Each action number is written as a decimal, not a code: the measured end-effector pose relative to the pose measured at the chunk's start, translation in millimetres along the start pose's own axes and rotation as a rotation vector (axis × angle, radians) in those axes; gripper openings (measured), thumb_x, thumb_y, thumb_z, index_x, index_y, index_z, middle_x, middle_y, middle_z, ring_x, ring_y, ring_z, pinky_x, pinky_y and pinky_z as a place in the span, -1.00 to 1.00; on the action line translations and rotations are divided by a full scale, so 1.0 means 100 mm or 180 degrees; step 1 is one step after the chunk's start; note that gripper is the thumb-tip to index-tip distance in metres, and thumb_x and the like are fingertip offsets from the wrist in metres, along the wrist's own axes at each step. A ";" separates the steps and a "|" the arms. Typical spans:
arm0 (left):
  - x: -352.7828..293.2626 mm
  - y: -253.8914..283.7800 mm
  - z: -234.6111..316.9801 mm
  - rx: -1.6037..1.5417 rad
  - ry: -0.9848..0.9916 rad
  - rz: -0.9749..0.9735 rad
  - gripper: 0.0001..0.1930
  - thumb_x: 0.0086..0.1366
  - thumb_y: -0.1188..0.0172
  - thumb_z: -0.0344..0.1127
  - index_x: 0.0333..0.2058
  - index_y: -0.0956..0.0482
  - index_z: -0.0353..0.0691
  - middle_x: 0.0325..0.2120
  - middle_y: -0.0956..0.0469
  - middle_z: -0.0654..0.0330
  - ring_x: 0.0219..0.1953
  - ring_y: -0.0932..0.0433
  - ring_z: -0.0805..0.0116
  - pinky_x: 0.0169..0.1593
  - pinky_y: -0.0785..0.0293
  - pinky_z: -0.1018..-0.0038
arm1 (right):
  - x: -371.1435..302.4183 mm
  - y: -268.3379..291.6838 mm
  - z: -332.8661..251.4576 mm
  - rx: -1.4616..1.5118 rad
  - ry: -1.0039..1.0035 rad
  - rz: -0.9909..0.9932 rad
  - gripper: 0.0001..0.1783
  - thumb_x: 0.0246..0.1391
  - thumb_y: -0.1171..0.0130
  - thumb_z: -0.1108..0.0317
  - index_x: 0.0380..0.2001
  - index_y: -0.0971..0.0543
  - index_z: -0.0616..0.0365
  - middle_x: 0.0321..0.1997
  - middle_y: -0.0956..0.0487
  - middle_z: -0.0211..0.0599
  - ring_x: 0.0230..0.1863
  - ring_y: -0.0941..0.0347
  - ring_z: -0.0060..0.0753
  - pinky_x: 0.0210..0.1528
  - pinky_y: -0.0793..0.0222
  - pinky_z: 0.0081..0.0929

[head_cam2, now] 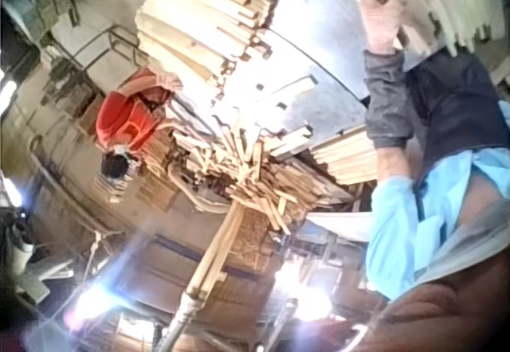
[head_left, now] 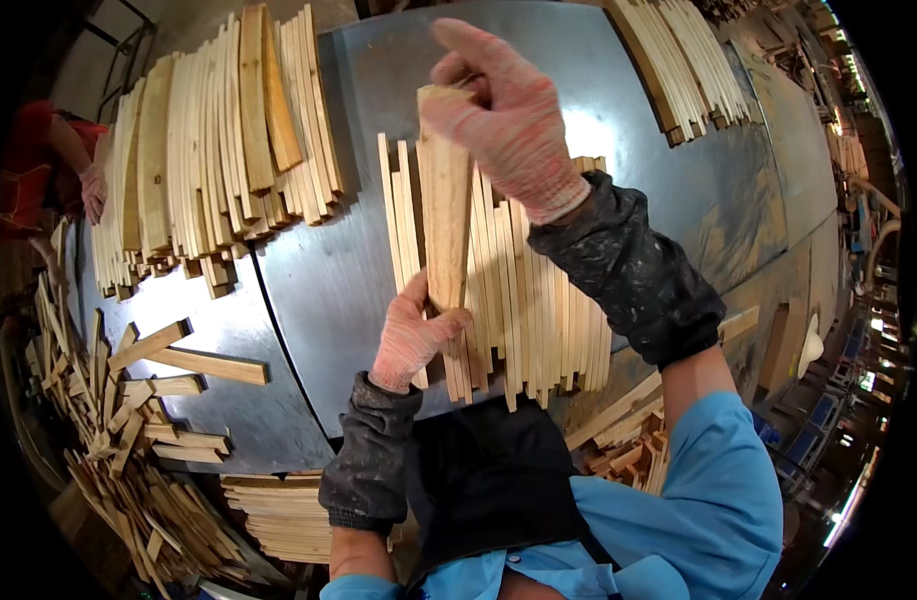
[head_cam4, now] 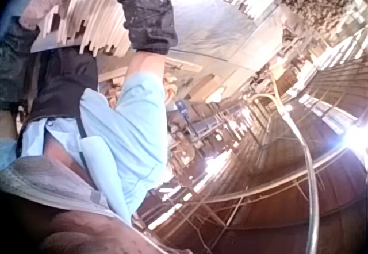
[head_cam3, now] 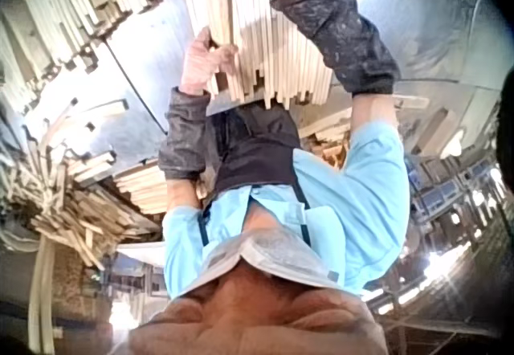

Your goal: The person repeatedly picks up small wooden planks from a metal table, aligns them into neat stacks, and transfers the stacks onto a conveyor belt. Another worker is visible across the table also handling planks. The process continues with the person gathering, aligning, and moving planks in batches.

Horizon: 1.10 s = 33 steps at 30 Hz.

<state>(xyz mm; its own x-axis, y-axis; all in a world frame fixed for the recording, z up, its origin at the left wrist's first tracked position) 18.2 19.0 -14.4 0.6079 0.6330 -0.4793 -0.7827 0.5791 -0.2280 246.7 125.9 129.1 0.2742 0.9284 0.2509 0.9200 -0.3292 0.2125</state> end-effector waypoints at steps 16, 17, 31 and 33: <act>-1.41 -0.19 -0.37 0.1182 0.0039 0.0454 -0.33 0.40 -0.23 -0.48 0.46 -0.31 -0.30 0.17 -0.59 0.10 0.09 -0.58 0.36 0.18 -0.55 0.41 | -2.87 -1.06 0.07 0.0846 -0.2118 -0.0118 -0.26 0.33 -0.24 -0.07 0.38 -0.46 0.22 0.03 -0.68 -0.09 0.08 -0.60 -0.19 0.12 -0.55 -0.24; -1.58 -0.23 -0.48 0.1670 0.0255 0.0287 -0.34 0.39 -0.24 -0.47 0.45 -0.32 -0.30 0.20 -0.57 0.09 0.12 -0.58 0.35 0.20 -0.54 0.40 | -3.09 -1.13 0.04 0.0599 -0.2369 0.0092 -0.32 0.33 -0.23 -0.04 0.33 -0.50 0.22 -0.05 -0.71 -0.03 0.01 -0.65 -0.12 0.09 -0.56 -0.20; -2.63 0.05 -1.76 0.0446 0.0984 -0.0940 -0.37 0.44 -0.30 -0.39 0.43 -0.38 -0.38 0.05 -0.58 0.21 -0.07 -0.60 0.44 0.00 -0.59 0.53 | -6.33 0.49 -0.99 -0.1901 -0.3060 0.2364 -0.53 0.19 -0.24 0.00 -0.19 -0.75 0.24 -0.32 -0.71 0.16 -0.26 -0.68 0.16 -0.14 -0.57 0.02; -2.66 0.06 -1.77 0.0474 0.1033 -0.0984 -0.40 0.45 -0.29 -0.39 0.41 -0.41 -0.37 0.01 -0.59 0.22 -0.10 -0.60 0.46 -0.04 -0.59 0.53 | -6.90 0.63 -1.14 -0.2470 -0.2842 0.3053 -0.55 0.25 -0.20 0.03 -0.22 -0.72 0.27 -0.35 -0.68 0.14 -0.28 -0.67 0.10 -0.25 -0.56 0.00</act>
<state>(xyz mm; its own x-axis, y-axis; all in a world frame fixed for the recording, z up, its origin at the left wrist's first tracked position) -171.8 -236.7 -37.8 0.7178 0.2398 -0.6536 -0.5297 0.7974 -0.2891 83.9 -555.2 77.4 0.9998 0.0217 0.0037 0.0099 -0.5920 0.8059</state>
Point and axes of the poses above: each hand's wrist, its own x-axis towards the middle knuckle, its own y-axis out of the back of the hand, z = x × y, the point moved 3 cm from there along x, towards the middle knuckle
